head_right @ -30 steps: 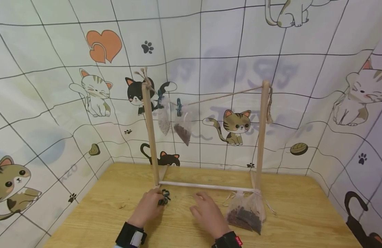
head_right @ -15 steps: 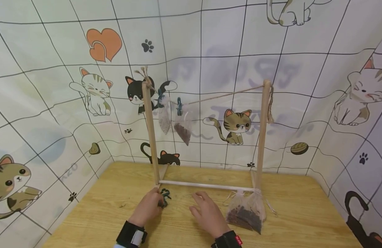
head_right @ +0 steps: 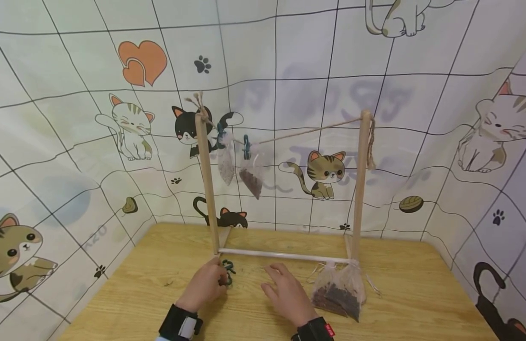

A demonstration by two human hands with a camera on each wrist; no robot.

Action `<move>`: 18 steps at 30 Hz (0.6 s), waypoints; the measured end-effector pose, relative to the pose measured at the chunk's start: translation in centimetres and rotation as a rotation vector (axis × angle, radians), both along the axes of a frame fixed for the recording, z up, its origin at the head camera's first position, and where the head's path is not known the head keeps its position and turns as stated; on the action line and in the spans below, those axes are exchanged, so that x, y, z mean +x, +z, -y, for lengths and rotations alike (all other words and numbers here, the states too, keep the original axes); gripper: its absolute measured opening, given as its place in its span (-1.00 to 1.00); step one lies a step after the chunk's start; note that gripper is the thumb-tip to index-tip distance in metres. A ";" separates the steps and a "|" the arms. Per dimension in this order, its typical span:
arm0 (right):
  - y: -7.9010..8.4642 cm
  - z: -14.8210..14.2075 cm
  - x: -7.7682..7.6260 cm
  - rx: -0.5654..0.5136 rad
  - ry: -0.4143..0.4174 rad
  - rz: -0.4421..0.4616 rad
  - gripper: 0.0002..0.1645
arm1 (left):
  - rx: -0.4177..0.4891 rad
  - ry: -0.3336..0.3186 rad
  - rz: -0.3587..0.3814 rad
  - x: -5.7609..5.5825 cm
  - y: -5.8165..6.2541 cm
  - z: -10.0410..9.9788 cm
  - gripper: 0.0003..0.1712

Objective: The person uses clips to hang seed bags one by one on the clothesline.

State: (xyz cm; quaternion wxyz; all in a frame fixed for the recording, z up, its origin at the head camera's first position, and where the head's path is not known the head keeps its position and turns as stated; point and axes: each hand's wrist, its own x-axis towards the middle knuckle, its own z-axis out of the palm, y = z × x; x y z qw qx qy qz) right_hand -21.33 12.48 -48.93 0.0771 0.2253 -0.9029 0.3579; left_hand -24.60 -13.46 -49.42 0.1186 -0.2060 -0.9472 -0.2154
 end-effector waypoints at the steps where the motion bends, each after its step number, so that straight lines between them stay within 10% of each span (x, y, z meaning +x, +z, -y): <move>1: 0.0 -0.1 0.0 -0.009 0.002 0.009 -0.50 | 0.006 -0.006 -0.014 0.0 0.2 -0.1 -0.63; 12: 0.4 -0.4 -0.2 -0.316 0.029 0.074 -0.60 | 0.015 -0.149 -0.339 1.7 4.1 -3.9 -0.68; 18: 1.4 -1.0 0.1 -0.492 0.064 0.257 -0.49 | -0.005 -0.213 -0.437 2.5 5.3 -6.6 -0.67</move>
